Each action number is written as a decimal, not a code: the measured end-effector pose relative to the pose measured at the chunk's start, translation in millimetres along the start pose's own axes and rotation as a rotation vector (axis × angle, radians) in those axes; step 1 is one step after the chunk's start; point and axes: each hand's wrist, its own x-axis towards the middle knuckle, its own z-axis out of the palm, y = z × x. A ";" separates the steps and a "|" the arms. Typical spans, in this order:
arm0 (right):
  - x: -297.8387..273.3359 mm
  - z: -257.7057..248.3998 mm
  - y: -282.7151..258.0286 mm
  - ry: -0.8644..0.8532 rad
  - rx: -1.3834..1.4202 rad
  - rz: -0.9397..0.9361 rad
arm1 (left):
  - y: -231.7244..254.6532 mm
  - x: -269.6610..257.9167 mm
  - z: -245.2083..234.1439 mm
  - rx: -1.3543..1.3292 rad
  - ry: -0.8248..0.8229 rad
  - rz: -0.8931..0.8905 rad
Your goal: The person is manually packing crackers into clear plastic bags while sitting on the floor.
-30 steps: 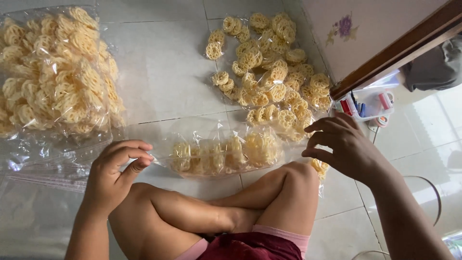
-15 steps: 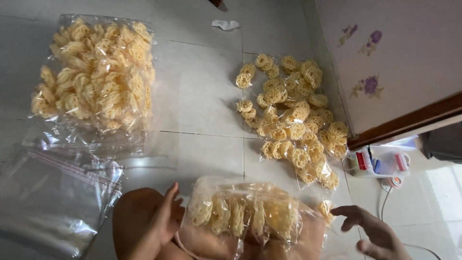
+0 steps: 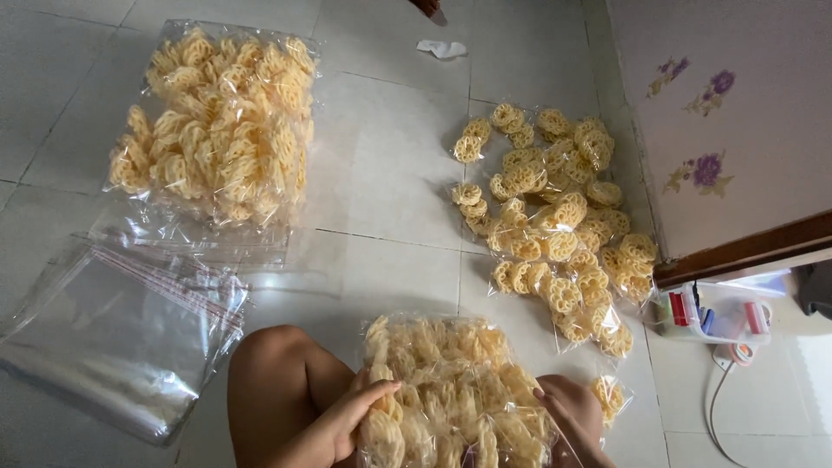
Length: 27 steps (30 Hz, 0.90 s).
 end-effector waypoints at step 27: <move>148.2 163.2 -536.5 -0.629 0.908 -0.144 | 431.6 -73.8 -301.6 0.562 0.764 0.695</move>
